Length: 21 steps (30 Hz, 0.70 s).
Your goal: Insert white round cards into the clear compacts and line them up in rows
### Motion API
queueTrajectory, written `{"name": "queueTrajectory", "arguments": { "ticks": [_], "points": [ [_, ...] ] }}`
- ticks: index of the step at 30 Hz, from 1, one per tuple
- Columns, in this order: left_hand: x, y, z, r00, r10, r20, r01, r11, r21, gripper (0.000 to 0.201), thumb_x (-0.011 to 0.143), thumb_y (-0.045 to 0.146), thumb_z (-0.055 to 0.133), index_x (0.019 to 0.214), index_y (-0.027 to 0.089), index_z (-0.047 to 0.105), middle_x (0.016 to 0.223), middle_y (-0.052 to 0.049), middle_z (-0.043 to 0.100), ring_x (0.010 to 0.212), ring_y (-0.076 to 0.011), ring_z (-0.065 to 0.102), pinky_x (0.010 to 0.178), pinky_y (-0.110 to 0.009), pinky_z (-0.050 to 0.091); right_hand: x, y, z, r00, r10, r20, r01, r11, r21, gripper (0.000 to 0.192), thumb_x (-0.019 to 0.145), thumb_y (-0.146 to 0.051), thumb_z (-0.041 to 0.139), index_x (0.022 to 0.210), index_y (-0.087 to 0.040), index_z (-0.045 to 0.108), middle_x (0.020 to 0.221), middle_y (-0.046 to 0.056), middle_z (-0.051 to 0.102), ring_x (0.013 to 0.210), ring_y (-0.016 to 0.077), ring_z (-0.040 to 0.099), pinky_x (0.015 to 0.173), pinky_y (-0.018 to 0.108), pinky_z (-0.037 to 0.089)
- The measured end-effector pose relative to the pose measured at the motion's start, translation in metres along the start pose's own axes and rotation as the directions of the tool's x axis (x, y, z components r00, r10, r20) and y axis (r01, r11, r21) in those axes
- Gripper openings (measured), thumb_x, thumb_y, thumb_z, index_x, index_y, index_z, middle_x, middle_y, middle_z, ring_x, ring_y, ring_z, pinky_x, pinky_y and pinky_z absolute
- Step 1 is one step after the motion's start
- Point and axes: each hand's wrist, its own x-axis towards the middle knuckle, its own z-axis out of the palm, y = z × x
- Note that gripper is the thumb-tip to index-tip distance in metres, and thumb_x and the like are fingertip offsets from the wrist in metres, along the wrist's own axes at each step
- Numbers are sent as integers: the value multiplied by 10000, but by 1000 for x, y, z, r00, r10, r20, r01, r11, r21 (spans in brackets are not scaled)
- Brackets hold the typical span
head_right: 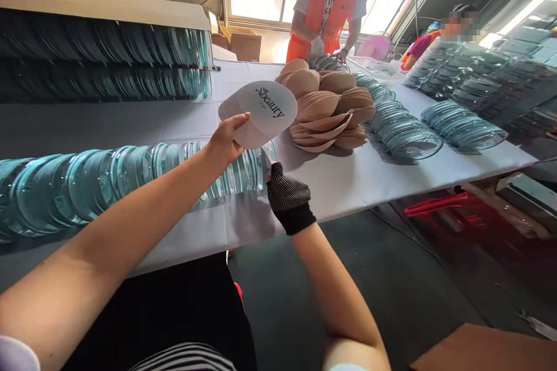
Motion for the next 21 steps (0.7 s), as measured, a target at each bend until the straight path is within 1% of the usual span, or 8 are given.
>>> {"name": "queueTrajectory", "arguments": {
  "ticks": [2,5,7,10,14,16,18,21],
  "points": [
    [-1,0,0,1000,1,-19,-1,1000,10,242,646,166,741,877,144,673,867,-67,717,973,-271,670,925,-424,532,5,-2,7,1000,-19,-3,19,999,30,383,1015,-399,321,1207,-167,557,735,65,680,625,151,598,554,272,190],
    [-1,1,-1,1000,-14,-28,14,1000,14,242,655,154,734,890,145,675,888,-73,716,1008,-287,665,930,-439,531,8,1,11,995,79,-57,-71,990,124,341,1007,-397,351,1065,-169,596,806,58,702,644,140,603,570,263,214],
    [0,1,-1,1000,-24,-19,24,1000,11,216,660,146,726,870,146,675,867,-68,714,1008,-285,665,934,-439,530,10,3,12,991,123,-57,-109,975,193,308,1000,-364,366,1004,-164,601,822,50,704,648,133,600,577,256,229],
    [0,2,0,1000,-27,-11,27,1000,6,180,661,135,716,834,146,668,818,-52,708,991,-275,669,935,-428,529,15,-3,17,993,120,-10,-115,971,207,319,999,-336,351,987,-153,611,827,65,702,658,139,598,579,256,231],
    [-2,3,0,999,-33,-23,34,999,15,166,665,130,711,825,135,667,792,-49,704,949,-263,677,918,-412,538,20,-15,20,993,81,81,-88,992,95,406,1009,-337,273,974,-151,632,728,92,672,609,156,577,568,270,217],
    [-3,2,0,999,-25,-34,26,1000,17,160,669,130,712,823,133,665,792,-51,703,936,-260,680,913,-413,541,21,-12,21,988,76,131,-100,978,184,401,994,-311,277,964,-148,642,714,101,661,604,161,569,575,263,255],
    [-3,0,0,999,0,-43,1,1000,21,165,668,130,718,824,136,664,802,-51,703,942,-259,679,913,-417,541,22,-3,23,965,34,258,-145,895,423,366,959,-290,316,968,-136,647,673,84,640,576,153,551,575,253,311],
    [-2,-4,1,998,49,-49,-48,999,26,200,659,136,732,848,147,668,829,-44,706,966,-254,673,911,-403,539,21,12,23,887,-175,427,-239,618,749,391,922,-342,348,1065,-115,632,529,-4,533,474,132,486,527,238,364]
  ]
}}
